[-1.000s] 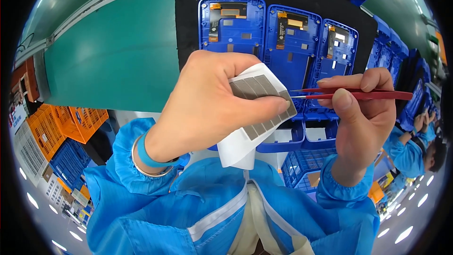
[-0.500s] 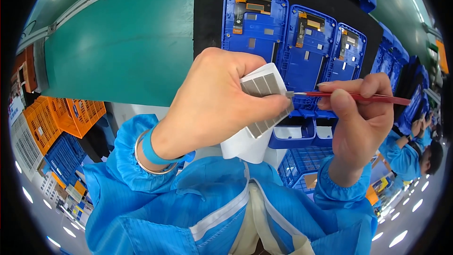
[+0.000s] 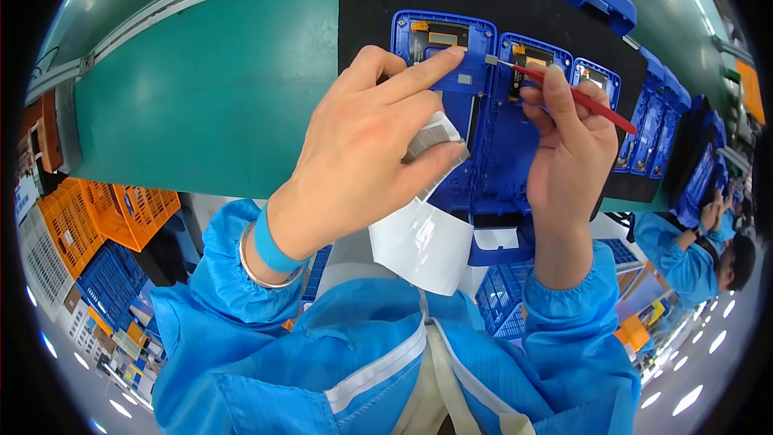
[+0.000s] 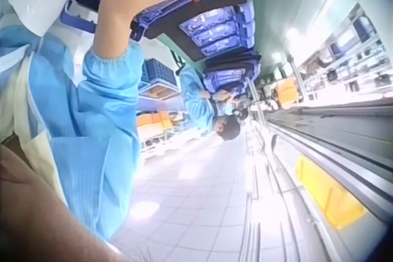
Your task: The person applies small adhesive strips to electronics frames on an assembly line using tweezers.
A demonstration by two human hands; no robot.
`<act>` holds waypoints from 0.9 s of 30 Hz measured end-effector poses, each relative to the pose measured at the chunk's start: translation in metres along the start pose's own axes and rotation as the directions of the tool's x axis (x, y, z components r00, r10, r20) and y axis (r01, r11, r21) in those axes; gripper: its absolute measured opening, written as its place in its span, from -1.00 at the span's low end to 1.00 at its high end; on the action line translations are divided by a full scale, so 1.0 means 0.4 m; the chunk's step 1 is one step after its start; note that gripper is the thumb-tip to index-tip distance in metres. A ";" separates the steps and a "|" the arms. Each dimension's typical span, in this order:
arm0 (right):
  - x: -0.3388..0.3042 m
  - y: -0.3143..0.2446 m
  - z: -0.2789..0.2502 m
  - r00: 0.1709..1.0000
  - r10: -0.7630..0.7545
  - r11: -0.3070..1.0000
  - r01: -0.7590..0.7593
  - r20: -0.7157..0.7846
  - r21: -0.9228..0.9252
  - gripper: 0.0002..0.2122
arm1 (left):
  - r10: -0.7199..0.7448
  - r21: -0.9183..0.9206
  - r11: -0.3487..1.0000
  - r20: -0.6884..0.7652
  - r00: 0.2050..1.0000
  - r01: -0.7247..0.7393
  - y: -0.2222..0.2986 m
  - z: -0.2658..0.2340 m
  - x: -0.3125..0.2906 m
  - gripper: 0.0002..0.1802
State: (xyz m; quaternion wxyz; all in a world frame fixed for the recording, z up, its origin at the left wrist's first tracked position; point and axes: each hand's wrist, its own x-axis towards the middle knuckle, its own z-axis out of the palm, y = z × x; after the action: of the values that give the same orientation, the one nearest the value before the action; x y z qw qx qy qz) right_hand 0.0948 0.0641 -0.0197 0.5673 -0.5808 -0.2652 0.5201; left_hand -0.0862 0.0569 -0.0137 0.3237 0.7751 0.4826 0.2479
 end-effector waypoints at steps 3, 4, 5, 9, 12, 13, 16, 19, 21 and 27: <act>0.004 0.011 0.026 0.999 -0.052 0.998 0.052 0.010 -0.037 -0.82 | -0.032 0.023 0.999 -0.017 0.999 0.033 -0.009 0.011 0.001 -0.81; 0.006 0.016 0.030 0.996 -0.083 0.994 0.084 0.026 -0.073 -0.85 | -0.028 0.010 1.000 -0.015 0.999 0.028 -0.012 0.013 0.001 -0.81; 0.007 0.020 0.034 0.996 -0.082 0.994 0.084 0.025 -0.075 -0.85 | -0.025 -0.003 1.000 -0.014 1.000 0.025 -0.015 0.014 0.001 -0.80; 0.010 0.027 0.044 0.996 -0.086 0.986 0.083 -0.009 -0.147 -0.84 | -0.003 -0.008 1.000 -0.023 1.000 0.003 -0.024 0.016 0.001 -0.79; 0.010 0.028 0.049 0.996 -0.090 0.980 0.086 -0.015 -0.177 -0.83 | 0.000 -0.023 1.000 -0.030 1.000 0.000 -0.027 0.016 0.002 -0.77; 0.010 0.029 0.051 0.995 -0.095 0.979 0.092 -0.011 -0.180 -0.83 | 0.002 -0.024 1.000 -0.029 1.000 -0.003 -0.028 0.015 0.003 -0.77; 0.013 0.031 0.051 0.994 -0.112 0.974 0.110 0.001 -0.197 -0.83 | 0.003 -0.028 1.000 -0.029 1.000 -0.003 -0.030 0.015 0.004 -0.77; 0.013 0.032 0.054 0.993 -0.114 0.974 0.112 0.002 -0.198 -0.83 | 0.007 -0.035 0.999 -0.035 0.999 -0.008 -0.032 0.015 0.005 -0.78; 0.013 0.033 0.057 0.994 -0.113 0.974 0.111 -0.001 -0.197 -0.83 | 0.012 -0.038 0.999 -0.041 0.999 -0.013 -0.032 0.015 0.005 -0.78; 0.014 0.035 0.055 0.993 -0.121 0.972 0.119 0.004 -0.204 -0.83 | 0.012 -0.048 0.999 -0.037 0.999 -0.013 -0.034 0.014 0.006 -0.78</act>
State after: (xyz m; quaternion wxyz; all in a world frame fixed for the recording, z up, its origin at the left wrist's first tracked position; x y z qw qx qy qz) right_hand 0.0726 0.0747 -0.0307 0.5364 -0.6209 -0.3494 0.4524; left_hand -0.0891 0.0618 -0.0274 0.3319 0.7655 0.4774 0.2755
